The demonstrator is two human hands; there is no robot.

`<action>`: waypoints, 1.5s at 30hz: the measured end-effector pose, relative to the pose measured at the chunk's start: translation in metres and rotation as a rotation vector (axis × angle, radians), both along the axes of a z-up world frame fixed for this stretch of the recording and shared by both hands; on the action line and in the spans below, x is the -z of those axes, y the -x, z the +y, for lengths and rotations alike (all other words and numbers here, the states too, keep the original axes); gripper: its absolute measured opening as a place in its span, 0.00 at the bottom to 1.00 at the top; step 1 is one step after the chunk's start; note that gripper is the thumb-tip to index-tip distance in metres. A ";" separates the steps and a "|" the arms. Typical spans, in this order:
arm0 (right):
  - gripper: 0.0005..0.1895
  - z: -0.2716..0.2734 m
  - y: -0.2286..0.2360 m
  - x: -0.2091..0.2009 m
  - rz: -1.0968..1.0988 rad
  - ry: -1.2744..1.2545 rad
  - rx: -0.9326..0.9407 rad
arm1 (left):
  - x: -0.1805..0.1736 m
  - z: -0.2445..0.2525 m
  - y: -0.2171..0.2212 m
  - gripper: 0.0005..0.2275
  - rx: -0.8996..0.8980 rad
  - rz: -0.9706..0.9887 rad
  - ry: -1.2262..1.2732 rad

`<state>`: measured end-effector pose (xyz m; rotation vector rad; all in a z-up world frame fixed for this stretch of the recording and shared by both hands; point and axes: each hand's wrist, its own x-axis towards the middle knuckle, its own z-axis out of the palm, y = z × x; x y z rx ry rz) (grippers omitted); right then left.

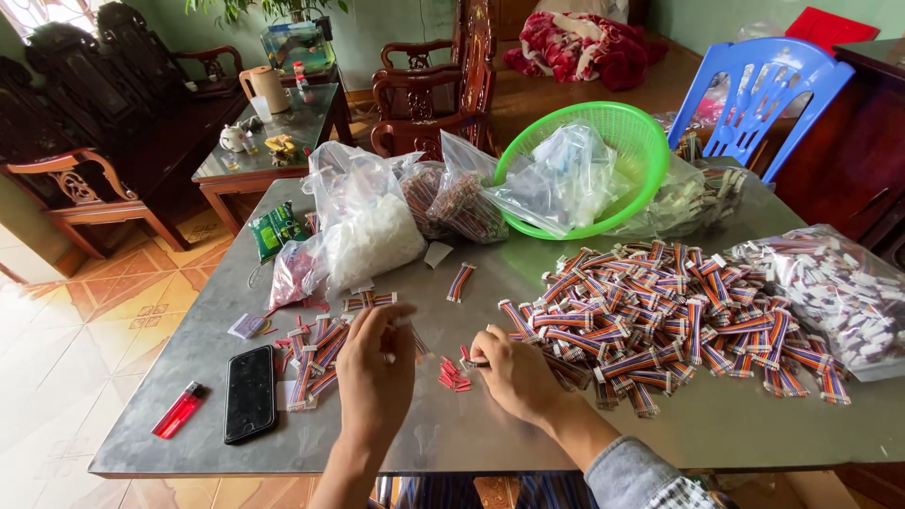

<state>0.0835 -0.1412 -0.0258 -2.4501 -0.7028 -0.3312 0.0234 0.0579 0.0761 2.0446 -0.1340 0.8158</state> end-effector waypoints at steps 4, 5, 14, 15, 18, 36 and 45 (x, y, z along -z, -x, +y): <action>0.11 -0.008 0.030 -0.024 0.127 -0.207 -0.039 | 0.016 0.000 0.014 0.06 -0.019 0.166 0.315; 0.03 -0.014 0.035 -0.030 0.205 -0.311 0.021 | 0.026 0.002 0.012 0.07 0.047 0.190 0.508; 0.07 -0.061 0.070 -0.058 0.129 -0.549 0.164 | 0.079 -0.028 0.002 0.10 0.278 0.401 1.163; 0.07 -0.063 0.074 -0.058 -0.041 -0.456 0.091 | 0.081 -0.034 0.004 0.09 0.312 0.433 1.213; 0.13 -0.052 0.090 -0.076 0.020 -0.491 0.075 | 0.083 -0.047 0.011 0.09 0.376 0.459 1.307; 0.16 -0.029 0.089 -0.054 -0.180 -0.259 0.012 | 0.077 -0.067 0.029 0.08 0.436 0.687 1.298; 0.17 -0.024 0.089 -0.062 0.020 -0.282 -0.026 | 0.089 -0.063 0.024 0.08 0.562 0.664 1.340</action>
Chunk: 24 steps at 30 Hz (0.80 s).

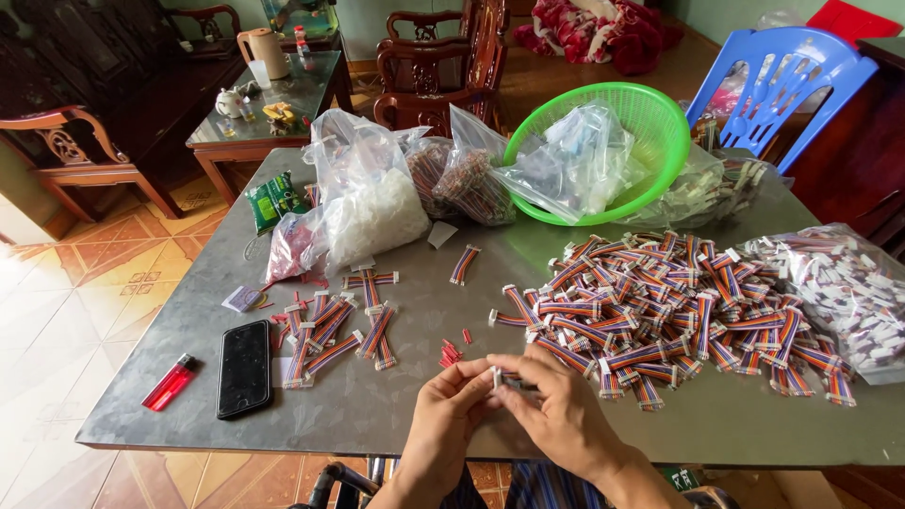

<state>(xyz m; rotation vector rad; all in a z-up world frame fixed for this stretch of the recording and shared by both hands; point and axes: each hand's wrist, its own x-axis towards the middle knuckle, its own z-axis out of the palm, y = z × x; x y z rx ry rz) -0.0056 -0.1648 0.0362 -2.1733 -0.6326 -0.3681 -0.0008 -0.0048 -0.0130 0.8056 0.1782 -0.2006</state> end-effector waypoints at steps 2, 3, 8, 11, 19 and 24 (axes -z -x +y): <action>0.12 -0.005 0.004 -0.009 0.142 -0.034 0.004 | -0.009 0.000 0.001 0.08 -0.038 0.018 -0.021; 0.09 -0.008 0.005 -0.013 0.285 -0.066 0.008 | -0.013 -0.001 0.001 0.07 -0.076 0.037 -0.041; 0.14 -0.016 -0.004 0.016 0.057 0.215 0.107 | -0.010 -0.002 0.001 0.07 -0.091 0.024 -0.096; 0.14 -0.012 -0.006 0.021 0.063 0.297 0.150 | -0.011 -0.002 0.003 0.06 -0.072 0.024 -0.108; 0.14 0.000 -0.011 0.038 0.028 0.305 0.135 | -0.006 -0.004 0.005 0.03 -0.038 -0.007 -0.097; 0.13 0.001 -0.013 0.042 0.042 0.326 0.142 | -0.003 -0.002 0.004 0.03 -0.031 -0.034 -0.159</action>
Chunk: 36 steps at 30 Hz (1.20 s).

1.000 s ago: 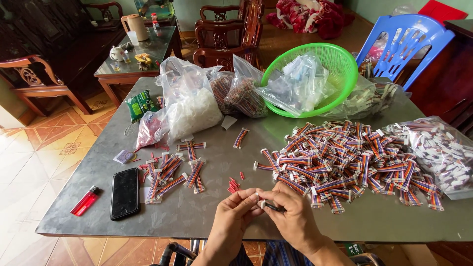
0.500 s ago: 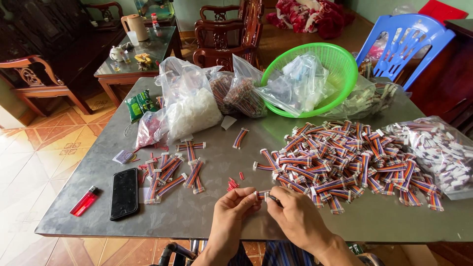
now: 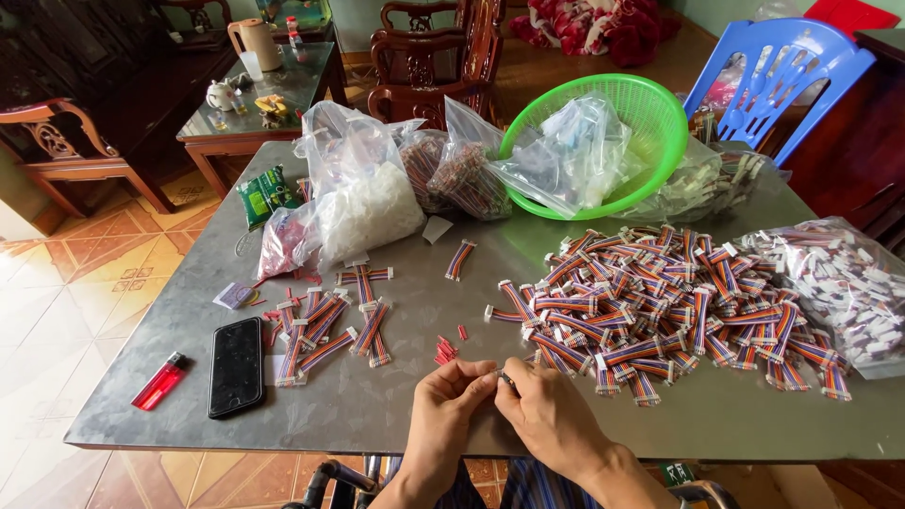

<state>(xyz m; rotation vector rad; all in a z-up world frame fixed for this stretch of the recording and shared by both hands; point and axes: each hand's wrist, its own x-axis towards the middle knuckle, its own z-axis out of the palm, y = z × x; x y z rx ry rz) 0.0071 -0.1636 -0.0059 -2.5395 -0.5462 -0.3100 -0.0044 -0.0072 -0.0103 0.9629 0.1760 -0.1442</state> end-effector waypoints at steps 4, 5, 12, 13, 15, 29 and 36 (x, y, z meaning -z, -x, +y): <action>0.14 -0.003 0.008 -0.020 0.027 -0.072 -0.035 | -0.005 0.006 0.000 0.03 0.028 0.003 -0.028; 0.11 -0.004 0.011 -0.029 0.001 -0.093 -0.029 | -0.008 0.009 -0.001 0.05 0.010 -0.034 -0.043; 0.03 -0.043 -0.019 -0.028 -0.014 -0.020 0.020 | -0.026 0.049 -0.039 0.13 -0.128 -0.333 -1.277; 0.03 -0.045 -0.023 -0.031 -0.017 -0.021 0.020 | -0.027 0.064 -0.050 0.13 -0.129 -0.336 -1.278; 0.27 -0.051 -0.030 -0.039 -0.082 0.005 0.250 | -0.032 0.093 -0.073 0.22 -0.155 -0.166 -1.665; 0.16 0.028 -0.077 -0.003 0.084 -0.273 -0.122 | -0.063 0.084 -0.039 0.08 -0.349 -0.536 -1.568; 0.04 0.029 -0.080 0.010 0.097 -0.176 -0.086 | -0.044 0.057 -0.010 0.06 -0.373 -0.311 -0.411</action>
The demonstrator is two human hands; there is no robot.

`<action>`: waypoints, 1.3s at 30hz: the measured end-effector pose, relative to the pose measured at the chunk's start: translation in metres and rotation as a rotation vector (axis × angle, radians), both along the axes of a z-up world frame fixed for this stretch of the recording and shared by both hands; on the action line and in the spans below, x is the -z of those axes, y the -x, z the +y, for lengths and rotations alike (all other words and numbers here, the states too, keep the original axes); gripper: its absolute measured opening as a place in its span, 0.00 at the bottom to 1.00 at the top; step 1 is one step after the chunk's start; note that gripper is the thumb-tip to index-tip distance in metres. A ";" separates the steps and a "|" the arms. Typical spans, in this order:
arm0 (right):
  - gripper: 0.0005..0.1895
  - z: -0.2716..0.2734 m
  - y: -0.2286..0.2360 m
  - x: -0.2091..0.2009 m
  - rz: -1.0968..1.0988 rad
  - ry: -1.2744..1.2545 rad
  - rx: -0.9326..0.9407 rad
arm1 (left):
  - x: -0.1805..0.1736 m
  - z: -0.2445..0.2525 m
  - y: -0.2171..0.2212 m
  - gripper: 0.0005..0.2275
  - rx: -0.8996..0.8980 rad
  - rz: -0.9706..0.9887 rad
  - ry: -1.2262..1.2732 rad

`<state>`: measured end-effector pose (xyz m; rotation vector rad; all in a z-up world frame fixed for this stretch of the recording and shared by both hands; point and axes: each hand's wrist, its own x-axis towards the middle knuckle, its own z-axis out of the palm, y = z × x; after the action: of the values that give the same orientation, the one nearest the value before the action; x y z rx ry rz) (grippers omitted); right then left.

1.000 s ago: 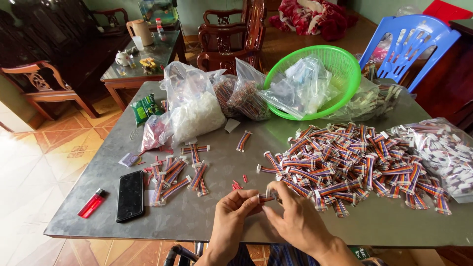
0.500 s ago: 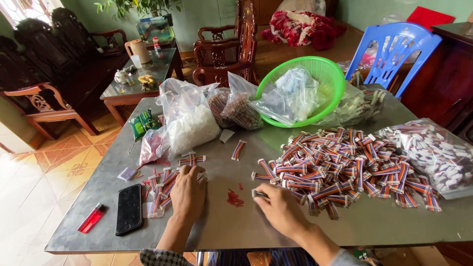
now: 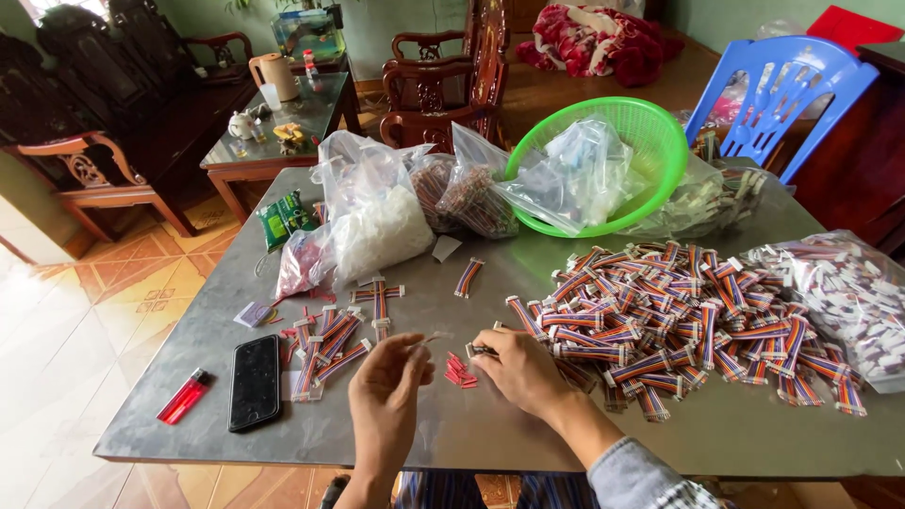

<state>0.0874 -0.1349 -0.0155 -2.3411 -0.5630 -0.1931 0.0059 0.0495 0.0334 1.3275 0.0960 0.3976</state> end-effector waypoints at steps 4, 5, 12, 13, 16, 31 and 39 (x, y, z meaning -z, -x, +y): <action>0.03 -0.008 0.017 -0.024 0.303 -0.181 0.101 | 0.024 0.000 -0.010 0.06 -0.011 0.033 0.061; 0.04 -0.012 0.018 -0.023 0.262 -0.200 0.082 | 0.030 -0.001 -0.012 0.04 -0.008 0.030 0.086; 0.06 -0.011 0.026 -0.038 0.397 -0.240 0.117 | 0.031 0.001 -0.017 0.06 -0.035 0.090 0.196; 0.06 -0.013 0.024 -0.025 0.399 -0.237 0.117 | 0.036 0.001 -0.018 0.06 -0.036 0.092 0.199; 0.07 -0.019 0.020 0.000 -0.067 0.021 -0.008 | 0.044 0.001 -0.024 0.07 0.008 0.073 0.271; 0.12 -0.021 0.092 -0.076 0.107 -0.407 -0.028 | 0.025 -0.032 -0.002 0.10 0.204 0.286 0.549; 0.22 -0.029 0.089 -0.052 -0.171 -0.253 0.024 | 0.021 -0.042 0.008 0.11 0.253 0.366 0.384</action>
<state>-0.0015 -0.1642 0.0368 -2.0984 -0.5579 -0.4522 -0.0020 0.0074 0.0121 1.0028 0.2918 -0.0815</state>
